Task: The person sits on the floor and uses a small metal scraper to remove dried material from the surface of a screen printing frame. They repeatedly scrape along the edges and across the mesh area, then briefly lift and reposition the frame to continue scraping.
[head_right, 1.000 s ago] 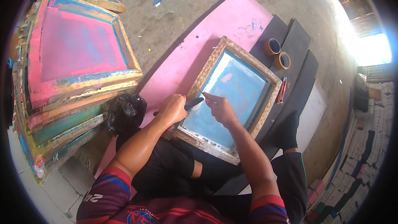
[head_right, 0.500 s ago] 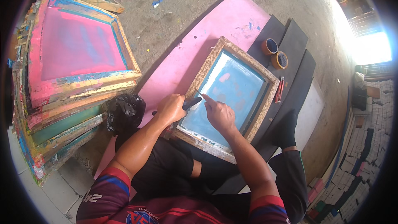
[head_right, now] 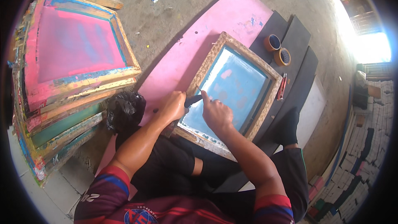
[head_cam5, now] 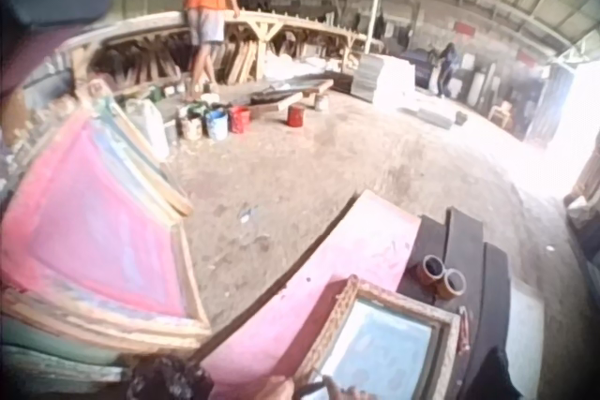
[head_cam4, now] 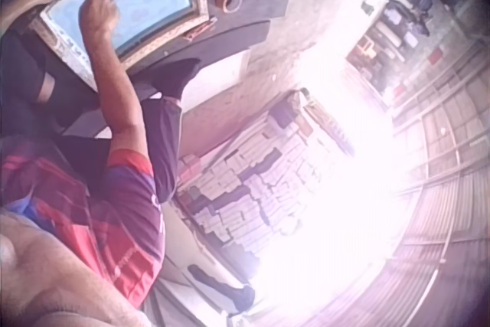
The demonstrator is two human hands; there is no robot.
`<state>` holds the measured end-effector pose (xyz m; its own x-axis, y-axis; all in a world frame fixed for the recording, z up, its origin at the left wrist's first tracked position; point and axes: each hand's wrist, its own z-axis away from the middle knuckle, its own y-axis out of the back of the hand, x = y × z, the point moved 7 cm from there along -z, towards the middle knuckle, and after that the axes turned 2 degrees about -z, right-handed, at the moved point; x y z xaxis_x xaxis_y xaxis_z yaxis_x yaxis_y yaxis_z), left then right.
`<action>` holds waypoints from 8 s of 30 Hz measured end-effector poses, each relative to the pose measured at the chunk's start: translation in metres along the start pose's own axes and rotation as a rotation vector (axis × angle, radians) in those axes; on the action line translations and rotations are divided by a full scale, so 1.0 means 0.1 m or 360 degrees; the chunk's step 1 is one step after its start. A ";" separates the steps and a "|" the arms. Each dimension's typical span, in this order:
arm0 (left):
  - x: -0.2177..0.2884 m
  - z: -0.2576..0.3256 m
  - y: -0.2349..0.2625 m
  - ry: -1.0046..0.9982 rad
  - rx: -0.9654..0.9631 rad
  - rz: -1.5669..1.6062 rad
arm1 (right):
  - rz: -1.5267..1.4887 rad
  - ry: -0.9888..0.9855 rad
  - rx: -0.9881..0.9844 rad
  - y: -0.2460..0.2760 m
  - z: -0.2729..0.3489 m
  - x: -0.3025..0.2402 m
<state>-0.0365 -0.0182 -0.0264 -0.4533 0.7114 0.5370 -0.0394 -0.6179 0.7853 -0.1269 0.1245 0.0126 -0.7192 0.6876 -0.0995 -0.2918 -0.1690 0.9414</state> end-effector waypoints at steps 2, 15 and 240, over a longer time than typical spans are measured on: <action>-0.02 0.00 -0.06 -0.0010 0.0023 0.0015 | -0.0546 0.0057 -0.0027 -0.09 -0.10 0.16; -0.01 0.01 0.04 0.0072 -0.0107 -0.0047 | -0.0761 0.0153 0.0026 -0.27 -0.13 0.38; -0.10 0.89 -0.36 0.0306 0.0456 -0.0043 | -0.1442 0.0217 -0.0294 -0.58 -0.08 0.42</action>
<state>0.0485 0.0262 -0.0328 -0.6162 0.6331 0.4685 0.1858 -0.4613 0.8676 -0.1452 0.1571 -0.0491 -0.2326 0.5252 -0.8185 -0.8648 0.2733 0.4212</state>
